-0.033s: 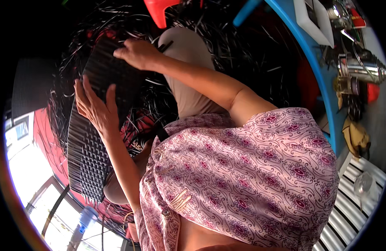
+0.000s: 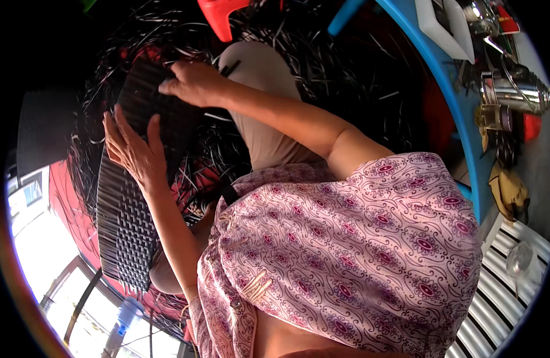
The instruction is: The person weaves black synthetic strips through a frame by hand to create a furniture panel.
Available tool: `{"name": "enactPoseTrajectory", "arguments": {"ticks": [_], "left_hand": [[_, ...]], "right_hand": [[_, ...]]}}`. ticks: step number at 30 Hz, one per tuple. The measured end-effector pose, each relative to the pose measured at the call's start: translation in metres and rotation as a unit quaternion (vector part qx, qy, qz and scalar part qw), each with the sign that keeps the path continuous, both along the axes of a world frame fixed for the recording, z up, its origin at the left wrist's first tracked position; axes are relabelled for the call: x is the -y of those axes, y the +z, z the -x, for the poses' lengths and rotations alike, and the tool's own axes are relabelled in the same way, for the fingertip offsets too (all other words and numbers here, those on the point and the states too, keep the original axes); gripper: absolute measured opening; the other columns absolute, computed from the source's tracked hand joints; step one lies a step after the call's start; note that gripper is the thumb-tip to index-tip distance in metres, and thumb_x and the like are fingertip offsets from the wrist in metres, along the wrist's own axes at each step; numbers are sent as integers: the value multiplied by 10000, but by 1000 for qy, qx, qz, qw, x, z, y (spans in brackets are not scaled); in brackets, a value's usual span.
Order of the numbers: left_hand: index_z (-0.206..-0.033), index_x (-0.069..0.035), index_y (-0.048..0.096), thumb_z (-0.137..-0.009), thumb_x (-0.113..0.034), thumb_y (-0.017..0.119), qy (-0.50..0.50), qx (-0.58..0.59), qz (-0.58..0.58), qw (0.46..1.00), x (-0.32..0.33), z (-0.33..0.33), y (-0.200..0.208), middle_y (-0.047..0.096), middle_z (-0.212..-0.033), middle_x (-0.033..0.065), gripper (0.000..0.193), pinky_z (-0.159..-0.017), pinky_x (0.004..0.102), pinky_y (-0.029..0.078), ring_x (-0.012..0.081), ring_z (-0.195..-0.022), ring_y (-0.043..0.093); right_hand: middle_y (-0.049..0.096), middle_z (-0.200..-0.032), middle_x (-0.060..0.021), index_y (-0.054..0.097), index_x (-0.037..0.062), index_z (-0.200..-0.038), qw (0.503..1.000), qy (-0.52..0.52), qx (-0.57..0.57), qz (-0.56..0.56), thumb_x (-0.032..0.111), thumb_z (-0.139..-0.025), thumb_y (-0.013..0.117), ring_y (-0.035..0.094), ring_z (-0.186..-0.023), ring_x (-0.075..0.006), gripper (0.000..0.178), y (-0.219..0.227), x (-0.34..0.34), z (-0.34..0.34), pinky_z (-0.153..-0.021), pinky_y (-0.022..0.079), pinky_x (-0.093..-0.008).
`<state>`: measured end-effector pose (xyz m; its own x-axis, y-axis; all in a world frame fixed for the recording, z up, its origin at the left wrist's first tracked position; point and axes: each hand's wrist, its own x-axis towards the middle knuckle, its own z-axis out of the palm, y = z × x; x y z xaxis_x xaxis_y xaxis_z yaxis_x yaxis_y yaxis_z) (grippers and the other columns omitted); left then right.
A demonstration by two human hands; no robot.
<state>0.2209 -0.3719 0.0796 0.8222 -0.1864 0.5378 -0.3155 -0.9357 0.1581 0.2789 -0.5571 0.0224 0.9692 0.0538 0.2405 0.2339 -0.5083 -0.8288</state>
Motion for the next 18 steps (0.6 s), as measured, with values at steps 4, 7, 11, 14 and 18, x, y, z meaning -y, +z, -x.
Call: {"name": "enactPoseTrajectory", "arguments": {"ticks": [4,7,11,14,18], "left_hand": [[-1468,-167,454,-937,-549,559,98,-3,-125,987,11,-36,-27,396,-1521,134,662,-1123,497,250,332,-1397,367],[-1474,-179,448,-966,-551,509,92,-7,-138,986,-3,-41,-17,391,-1529,118,633,-1119,519,241,318,-1391,364],[-1490,-177,429,-987,-565,445,100,-16,-141,985,2,-41,-30,389,-1533,99,636,-1118,548,249,318,-1394,354],[-1494,-136,416,-991,-555,433,77,-32,-118,989,-13,-31,-33,363,-1535,141,654,-1133,557,244,345,-1394,343],[-1487,-65,401,-987,-567,406,47,-57,-57,996,-22,-26,-36,368,-1508,187,709,-1148,515,266,366,-1401,322]], "right_hand": [[693,-990,-116,672,41,-1102,983,-108,80,-123,294,-893,698,692,-899,-255,329,29,91,26,-804,533,-347],[666,-733,-61,696,47,-1063,952,-262,15,-156,218,-939,665,628,-672,-125,214,-48,211,12,-630,511,-308],[720,-875,-156,746,90,-940,919,-390,-52,-13,347,-911,618,704,-814,-313,288,-200,403,19,-747,546,-412],[731,-907,-123,752,124,-974,892,-409,-129,141,379,-906,638,706,-837,-290,288,-310,521,57,-773,548,-401],[736,-1039,-72,751,204,-1077,853,-334,-224,332,378,-918,639,682,-1001,-294,261,-355,574,98,-887,533,-441]]}}
